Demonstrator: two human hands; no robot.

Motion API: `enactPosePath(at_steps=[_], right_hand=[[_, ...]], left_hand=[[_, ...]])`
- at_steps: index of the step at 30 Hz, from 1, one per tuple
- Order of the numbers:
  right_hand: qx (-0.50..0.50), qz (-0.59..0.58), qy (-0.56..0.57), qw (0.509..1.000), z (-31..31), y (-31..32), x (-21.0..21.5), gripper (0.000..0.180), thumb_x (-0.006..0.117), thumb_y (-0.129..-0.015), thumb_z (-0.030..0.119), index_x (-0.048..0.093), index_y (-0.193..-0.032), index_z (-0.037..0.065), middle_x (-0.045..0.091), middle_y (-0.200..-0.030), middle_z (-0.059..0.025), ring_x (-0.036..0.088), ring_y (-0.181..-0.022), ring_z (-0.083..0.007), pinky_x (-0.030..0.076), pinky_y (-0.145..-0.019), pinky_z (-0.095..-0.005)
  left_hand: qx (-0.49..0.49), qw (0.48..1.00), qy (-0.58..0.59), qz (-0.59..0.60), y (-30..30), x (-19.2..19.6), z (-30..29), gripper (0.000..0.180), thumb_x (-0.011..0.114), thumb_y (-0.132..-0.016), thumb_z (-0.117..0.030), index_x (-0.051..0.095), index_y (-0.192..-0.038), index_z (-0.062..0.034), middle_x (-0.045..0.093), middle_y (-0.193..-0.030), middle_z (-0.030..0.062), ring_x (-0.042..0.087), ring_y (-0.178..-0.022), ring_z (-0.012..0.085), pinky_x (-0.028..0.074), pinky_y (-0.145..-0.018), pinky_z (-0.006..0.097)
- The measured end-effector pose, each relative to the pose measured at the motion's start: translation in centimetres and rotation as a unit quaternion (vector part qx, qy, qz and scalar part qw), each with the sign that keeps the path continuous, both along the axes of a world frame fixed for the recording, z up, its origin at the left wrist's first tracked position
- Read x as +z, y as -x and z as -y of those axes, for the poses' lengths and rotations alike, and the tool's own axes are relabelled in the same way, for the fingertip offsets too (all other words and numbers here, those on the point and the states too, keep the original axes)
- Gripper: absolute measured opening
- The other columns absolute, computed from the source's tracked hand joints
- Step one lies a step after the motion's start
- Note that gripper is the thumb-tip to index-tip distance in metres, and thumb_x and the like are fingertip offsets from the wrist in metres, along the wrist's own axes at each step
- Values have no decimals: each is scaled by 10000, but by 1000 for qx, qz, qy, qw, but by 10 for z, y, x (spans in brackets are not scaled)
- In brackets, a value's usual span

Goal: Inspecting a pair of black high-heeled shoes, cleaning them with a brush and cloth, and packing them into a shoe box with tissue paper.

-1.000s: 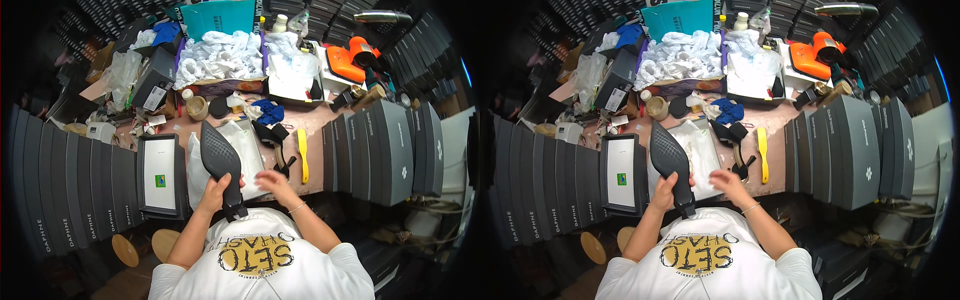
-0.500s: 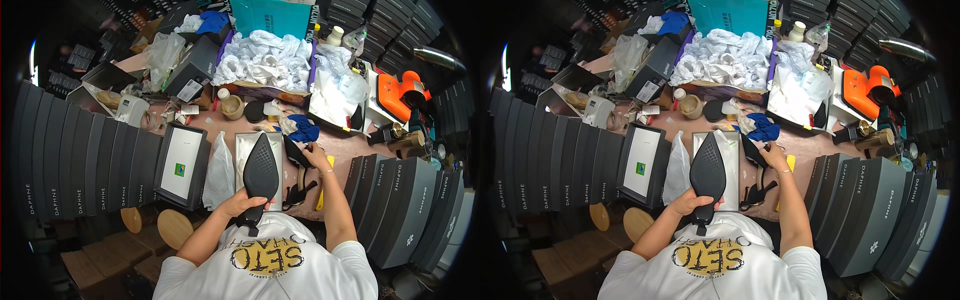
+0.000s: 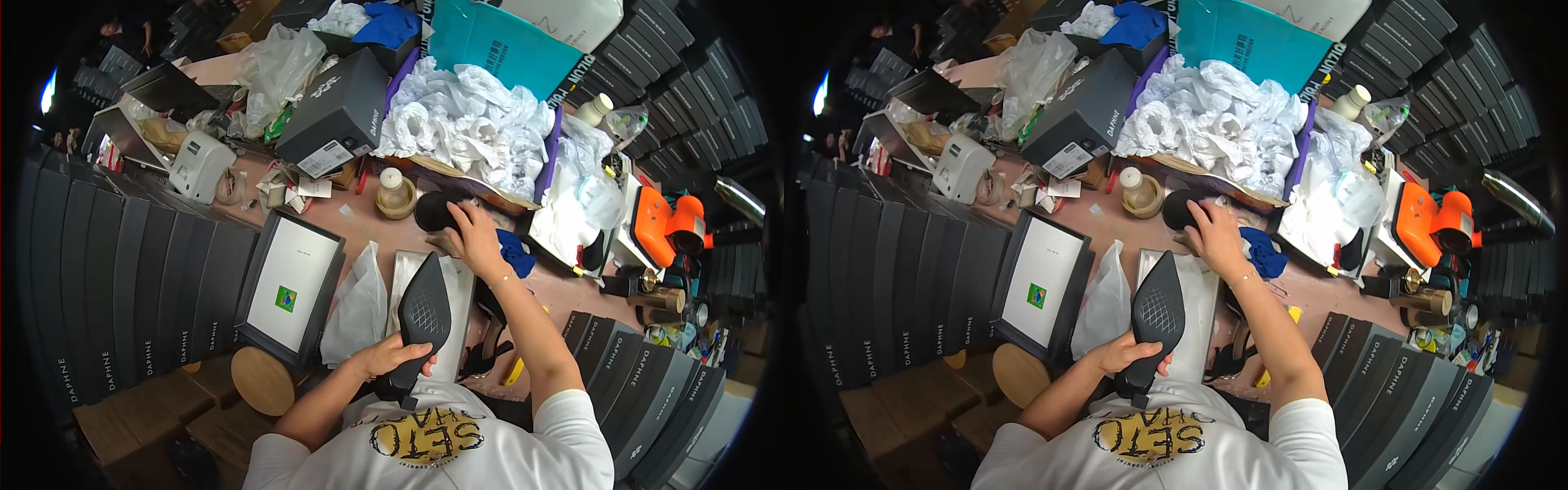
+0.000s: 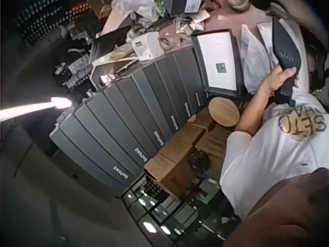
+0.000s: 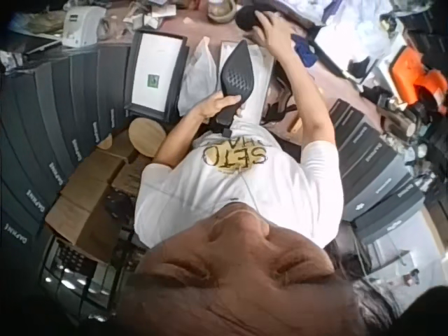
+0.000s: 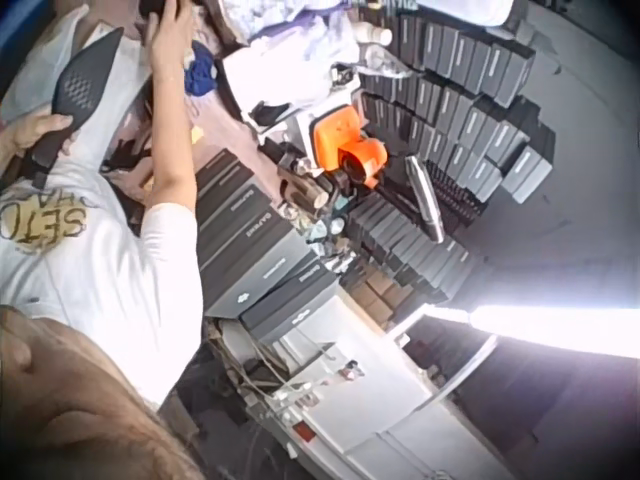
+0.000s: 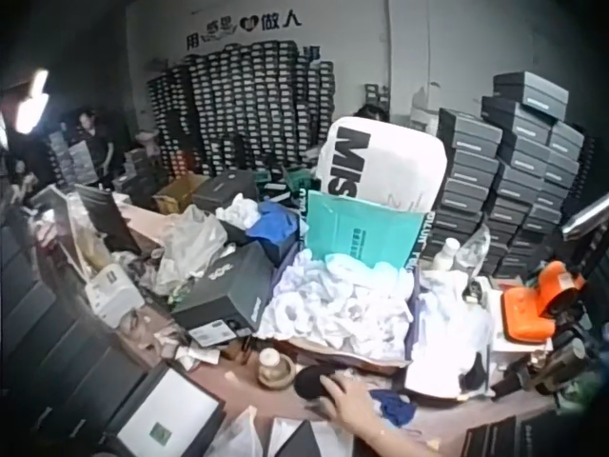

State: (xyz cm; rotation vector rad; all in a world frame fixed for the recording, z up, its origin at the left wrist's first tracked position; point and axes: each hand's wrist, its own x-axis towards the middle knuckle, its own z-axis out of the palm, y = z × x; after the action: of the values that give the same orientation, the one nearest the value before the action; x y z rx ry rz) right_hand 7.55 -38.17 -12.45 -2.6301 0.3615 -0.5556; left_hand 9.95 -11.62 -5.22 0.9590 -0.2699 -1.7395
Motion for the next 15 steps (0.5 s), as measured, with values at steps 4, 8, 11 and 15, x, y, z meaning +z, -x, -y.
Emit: enactPosePath(at_steps=[4,8,11,15], right_hand=[[41,-158,128,978,10,-43,-34,479,671,-773,227,555,-1223,111,558,-1126,-112,506,-1033,-280,392,-848,-387],[-15,-10,-89,996,-4,-27,-14,379,645,-781,168,604,-1151,95,583,-1048,-111,550,-967,-272,439,-796,-383],[116,95,-207,967,-60,30,88,366,640,-762,128,613,-1126,105,598,-917,-112,594,-807,-286,493,-707,-353],[322,-24,-82,943,-104,91,124,181,663,-731,156,626,-908,143,588,-838,-46,592,-721,-222,471,-593,-331]], left_hand=[[15,998,27,52,-5,-3,-8,202,557,-936,-211,563,-962,-11,574,-827,39,586,-703,118,507,-668,290],[29,994,63,84,1,-13,-23,163,587,-911,-165,576,-889,-4,578,-768,30,581,-694,106,482,-637,267],[32,998,45,41,8,-15,-31,105,590,-888,-114,589,-915,-13,583,-777,30,580,-725,113,500,-664,282],[-55,978,44,194,33,5,-24,62,637,-848,-61,582,-843,-34,575,-691,5,547,-659,81,454,-621,256]])
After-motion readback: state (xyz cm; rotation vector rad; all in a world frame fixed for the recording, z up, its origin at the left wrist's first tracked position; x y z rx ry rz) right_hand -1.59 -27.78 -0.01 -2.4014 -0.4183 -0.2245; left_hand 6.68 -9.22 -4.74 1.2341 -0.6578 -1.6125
